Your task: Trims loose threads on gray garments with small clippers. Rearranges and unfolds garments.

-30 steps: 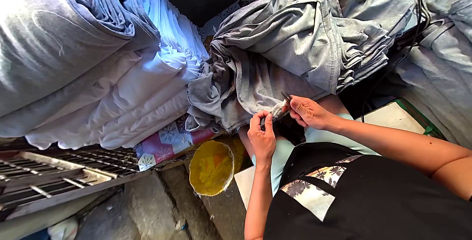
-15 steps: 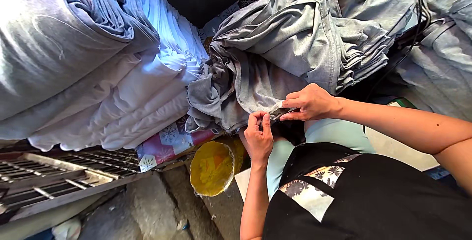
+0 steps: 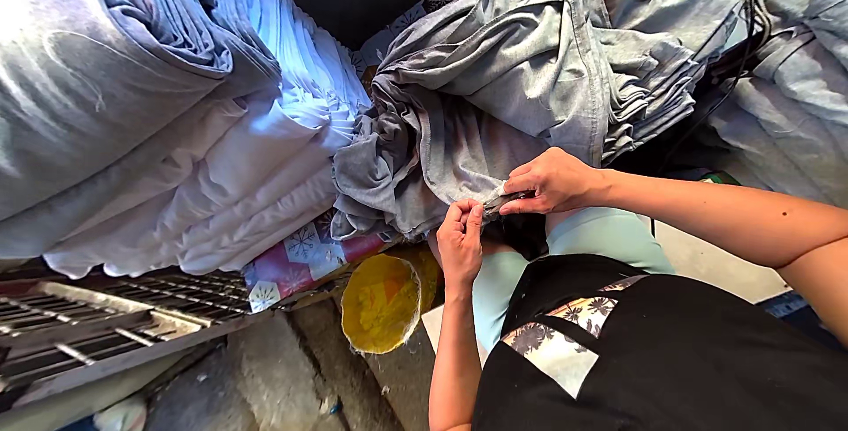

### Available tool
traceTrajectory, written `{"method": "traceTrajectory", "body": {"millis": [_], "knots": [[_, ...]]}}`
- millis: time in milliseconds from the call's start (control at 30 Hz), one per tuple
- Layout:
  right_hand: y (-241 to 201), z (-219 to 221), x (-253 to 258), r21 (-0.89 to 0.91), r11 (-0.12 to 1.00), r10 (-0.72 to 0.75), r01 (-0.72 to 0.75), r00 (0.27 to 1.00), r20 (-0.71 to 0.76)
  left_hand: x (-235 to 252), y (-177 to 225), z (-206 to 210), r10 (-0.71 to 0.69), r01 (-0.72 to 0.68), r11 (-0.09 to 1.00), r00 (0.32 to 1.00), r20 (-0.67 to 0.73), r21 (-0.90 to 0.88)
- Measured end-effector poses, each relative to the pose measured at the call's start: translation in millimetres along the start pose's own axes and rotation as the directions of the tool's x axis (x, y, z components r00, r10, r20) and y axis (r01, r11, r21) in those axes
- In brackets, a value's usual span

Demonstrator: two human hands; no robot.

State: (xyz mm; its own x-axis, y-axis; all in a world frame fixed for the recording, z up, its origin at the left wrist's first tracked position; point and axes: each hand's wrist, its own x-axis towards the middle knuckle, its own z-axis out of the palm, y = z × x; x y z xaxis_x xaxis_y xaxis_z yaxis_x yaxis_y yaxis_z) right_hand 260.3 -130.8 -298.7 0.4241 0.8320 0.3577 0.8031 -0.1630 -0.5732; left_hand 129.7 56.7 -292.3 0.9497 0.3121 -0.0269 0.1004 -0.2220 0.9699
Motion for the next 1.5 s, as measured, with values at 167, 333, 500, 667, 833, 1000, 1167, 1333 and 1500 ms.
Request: {"method": "traceTrajectory", "body": {"millis": [167,333,500,667,833,1000,1167,1333,1500], "knots": [[-0.2,-0.5,1.7,-0.038,0.999,-0.017,0.018,0.999,0.042,1.3,1.3,-1.0,-0.009,0.009,1.000,1.000,0.006,-0.017],[-3.2,-3.3,4.6,0.000,1.000,-0.017,0.017,0.997,0.080,1.8,2.0,0.1,-0.020,0.020,1.000,0.999,0.033,0.002],[1.5,-5.0,-0.4,0.141,0.988,0.056,-0.061,0.997,0.045,3.4,-3.5,-2.0,-0.047,0.048,0.999,0.995,0.088,-0.002],[7.3,18.4,1.9,0.569,0.764,0.267,-0.304,0.952,0.150,4.4,-5.0,3.5,0.038,-0.048,0.995,0.993,0.115,0.088],[1.3,16.1,2.1,0.720,0.607,0.325,-0.337,0.932,0.162,0.0,-0.9,-32.8,0.232,-0.133,0.743,0.970,-0.066,0.656],[-2.5,8.7,-0.9,0.770,0.536,0.394,-0.345,0.909,0.133,-13.9,-18.8,-103.3,-0.290,0.575,0.326,0.816,-0.500,0.750],[-7.2,12.6,5.7,0.818,0.452,0.368,-0.357,0.909,0.193,-13.0,-17.0,-39.5,0.050,-0.020,0.978,0.989,-0.141,0.209],[-7.2,11.9,11.2,0.714,0.610,0.459,-0.345,0.888,0.037,5.6,1.7,14.0,-0.110,0.104,0.906,0.994,0.007,-0.410],[-17.7,0.2,-5.0,0.395,0.850,0.446,-0.349,0.875,-0.187,7.2,11.4,11.6,-0.149,0.115,0.904,0.987,-0.052,-0.411]]}}
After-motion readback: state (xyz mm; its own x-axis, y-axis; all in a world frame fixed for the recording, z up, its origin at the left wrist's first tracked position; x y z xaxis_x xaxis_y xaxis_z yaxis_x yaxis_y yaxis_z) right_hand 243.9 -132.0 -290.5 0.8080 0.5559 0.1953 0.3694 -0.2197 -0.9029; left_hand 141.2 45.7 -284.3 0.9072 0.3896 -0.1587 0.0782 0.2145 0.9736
